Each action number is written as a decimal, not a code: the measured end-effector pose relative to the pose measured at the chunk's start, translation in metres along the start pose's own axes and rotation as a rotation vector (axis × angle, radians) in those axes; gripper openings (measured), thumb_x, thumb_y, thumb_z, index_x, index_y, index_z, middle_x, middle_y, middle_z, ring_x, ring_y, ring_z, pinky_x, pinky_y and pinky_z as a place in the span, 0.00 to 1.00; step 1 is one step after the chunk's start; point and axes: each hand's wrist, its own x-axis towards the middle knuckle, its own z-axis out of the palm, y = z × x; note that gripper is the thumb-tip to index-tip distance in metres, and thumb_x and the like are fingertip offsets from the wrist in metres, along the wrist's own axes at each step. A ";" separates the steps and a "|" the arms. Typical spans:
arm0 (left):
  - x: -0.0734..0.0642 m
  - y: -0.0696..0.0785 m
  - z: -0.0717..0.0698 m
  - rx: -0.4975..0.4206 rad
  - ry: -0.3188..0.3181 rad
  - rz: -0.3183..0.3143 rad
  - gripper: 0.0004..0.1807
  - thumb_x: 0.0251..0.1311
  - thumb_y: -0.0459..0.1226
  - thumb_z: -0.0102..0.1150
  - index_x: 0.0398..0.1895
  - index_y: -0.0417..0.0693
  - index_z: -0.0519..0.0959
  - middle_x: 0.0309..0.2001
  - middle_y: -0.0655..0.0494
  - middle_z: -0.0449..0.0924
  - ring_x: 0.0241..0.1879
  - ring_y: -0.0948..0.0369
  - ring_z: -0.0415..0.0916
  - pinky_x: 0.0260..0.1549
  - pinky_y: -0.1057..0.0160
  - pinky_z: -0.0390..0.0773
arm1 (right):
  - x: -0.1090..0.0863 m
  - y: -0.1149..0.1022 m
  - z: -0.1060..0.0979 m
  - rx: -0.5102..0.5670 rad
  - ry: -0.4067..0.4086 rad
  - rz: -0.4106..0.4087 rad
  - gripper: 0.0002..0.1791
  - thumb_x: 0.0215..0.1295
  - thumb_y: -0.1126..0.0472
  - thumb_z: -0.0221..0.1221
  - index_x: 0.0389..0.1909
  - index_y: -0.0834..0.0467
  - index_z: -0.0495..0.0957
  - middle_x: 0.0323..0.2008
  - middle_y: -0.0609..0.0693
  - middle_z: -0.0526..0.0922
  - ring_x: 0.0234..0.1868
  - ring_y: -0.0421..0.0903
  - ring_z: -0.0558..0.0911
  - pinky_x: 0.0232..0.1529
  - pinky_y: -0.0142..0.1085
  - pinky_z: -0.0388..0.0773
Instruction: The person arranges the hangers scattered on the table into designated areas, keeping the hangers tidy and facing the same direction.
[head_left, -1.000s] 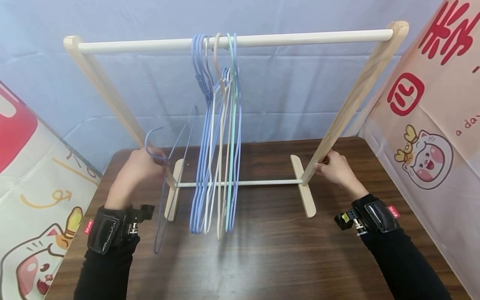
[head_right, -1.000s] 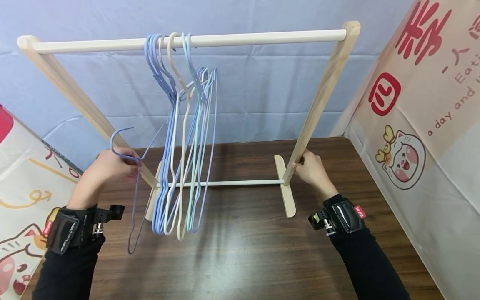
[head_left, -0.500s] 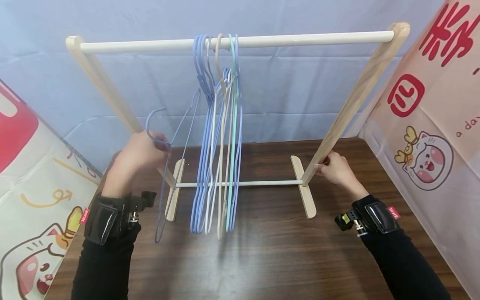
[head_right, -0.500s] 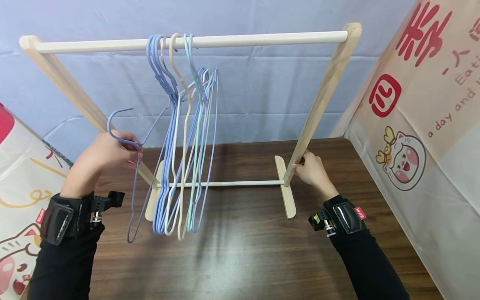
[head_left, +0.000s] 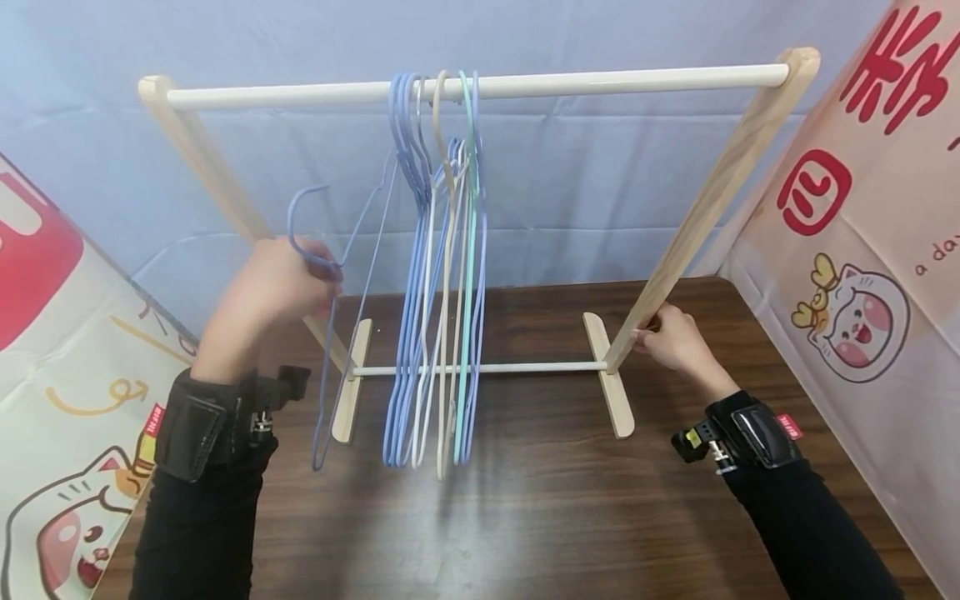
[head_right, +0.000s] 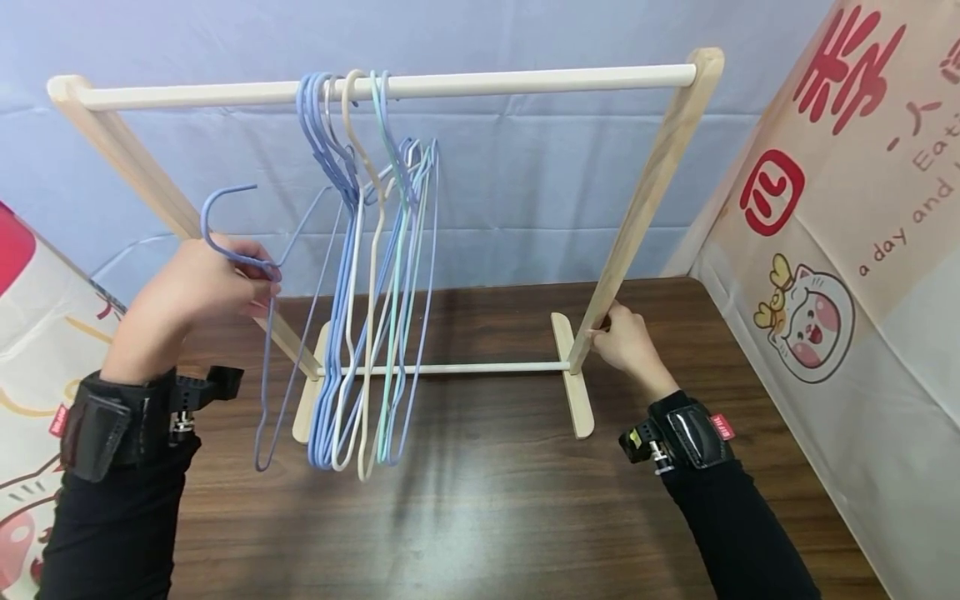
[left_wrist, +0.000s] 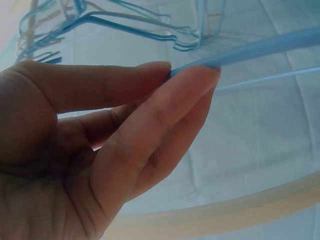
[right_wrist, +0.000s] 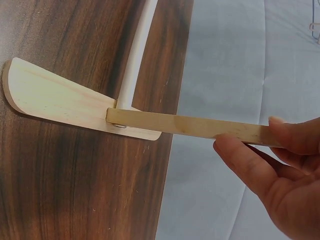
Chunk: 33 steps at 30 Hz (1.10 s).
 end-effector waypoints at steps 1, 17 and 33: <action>-0.001 0.002 -0.001 0.004 0.006 0.002 0.08 0.49 0.29 0.55 0.34 0.36 0.78 0.31 0.44 0.82 0.25 0.57 0.79 0.30 0.58 0.76 | 0.000 0.000 0.000 -0.009 0.000 0.000 0.18 0.63 0.70 0.51 0.50 0.77 0.64 0.39 0.74 0.74 0.40 0.65 0.79 0.33 0.40 0.79; 0.000 0.027 -0.017 0.042 0.054 0.044 0.08 0.50 0.30 0.55 0.34 0.36 0.79 0.29 0.46 0.83 0.25 0.55 0.80 0.34 0.53 0.74 | -0.001 -0.003 0.000 -0.052 0.003 -0.002 0.17 0.64 0.69 0.52 0.49 0.77 0.65 0.37 0.72 0.75 0.39 0.64 0.79 0.31 0.41 0.78; 0.002 0.051 -0.031 0.127 0.068 0.097 0.08 0.49 0.31 0.52 0.31 0.41 0.80 0.21 0.55 0.81 0.32 0.50 0.78 0.43 0.49 0.68 | -0.001 -0.002 0.000 -0.035 0.003 -0.006 0.18 0.63 0.69 0.52 0.50 0.77 0.64 0.37 0.73 0.75 0.39 0.65 0.79 0.31 0.41 0.78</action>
